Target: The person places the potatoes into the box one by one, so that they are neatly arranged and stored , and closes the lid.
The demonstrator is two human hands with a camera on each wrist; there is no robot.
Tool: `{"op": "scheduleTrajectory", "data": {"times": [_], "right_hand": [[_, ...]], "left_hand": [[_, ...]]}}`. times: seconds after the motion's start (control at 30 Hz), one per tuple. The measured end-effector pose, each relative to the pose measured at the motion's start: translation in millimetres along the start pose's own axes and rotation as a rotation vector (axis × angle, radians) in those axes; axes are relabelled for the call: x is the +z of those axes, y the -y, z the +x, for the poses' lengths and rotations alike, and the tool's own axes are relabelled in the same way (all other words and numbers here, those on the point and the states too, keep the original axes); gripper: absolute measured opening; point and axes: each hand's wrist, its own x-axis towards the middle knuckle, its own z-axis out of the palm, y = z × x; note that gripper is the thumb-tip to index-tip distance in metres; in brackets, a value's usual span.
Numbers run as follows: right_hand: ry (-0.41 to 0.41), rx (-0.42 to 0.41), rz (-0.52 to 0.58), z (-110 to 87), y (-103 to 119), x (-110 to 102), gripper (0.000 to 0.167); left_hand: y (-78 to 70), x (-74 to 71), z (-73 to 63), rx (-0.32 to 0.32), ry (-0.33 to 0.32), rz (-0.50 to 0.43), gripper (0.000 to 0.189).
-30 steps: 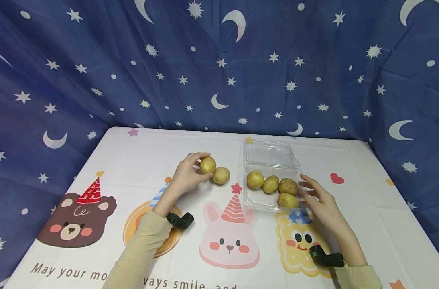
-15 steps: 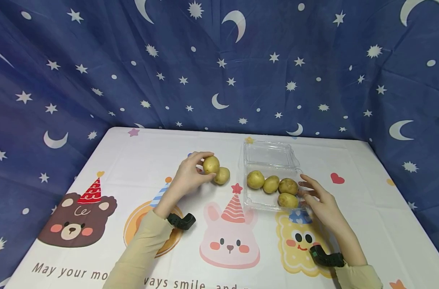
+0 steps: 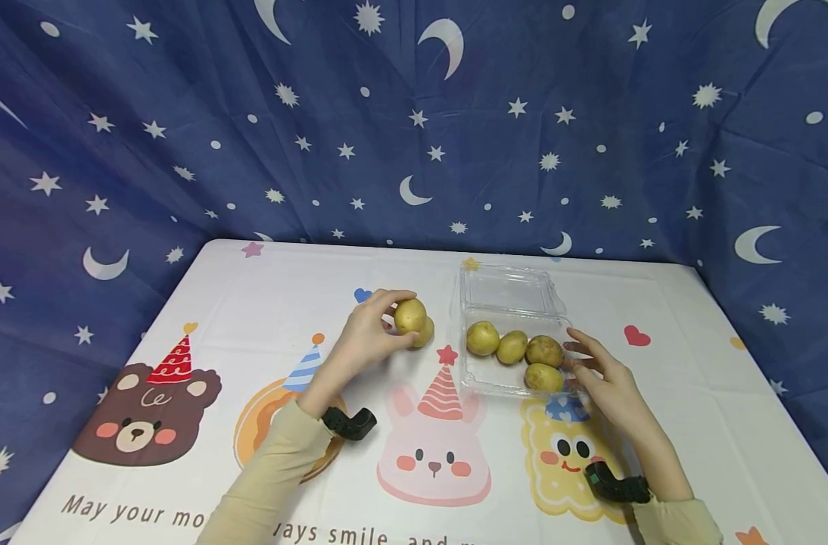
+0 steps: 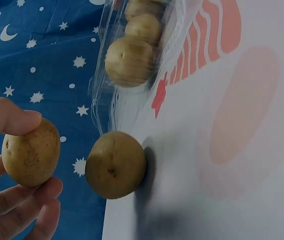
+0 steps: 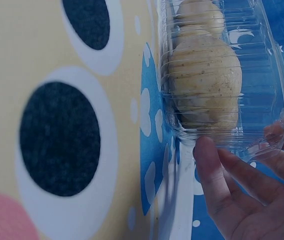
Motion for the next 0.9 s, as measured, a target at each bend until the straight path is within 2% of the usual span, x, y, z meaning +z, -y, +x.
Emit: {"op": "scheduleTrajectory", "data": {"times": [0.53,0.9], "right_hand": [[0.001,-0.004,0.002,0.4,-2.4,-0.3,0.053],[0.012,-0.004,0.016,0.2,-2.5,-1.1,0.054]], "left_hand": [[-12.3,11.1,-4.7,0.067,0.017,-0.010,0.057],[-19.7,14.8,-6.5,0.056,0.027,-0.003,0.058]]}}
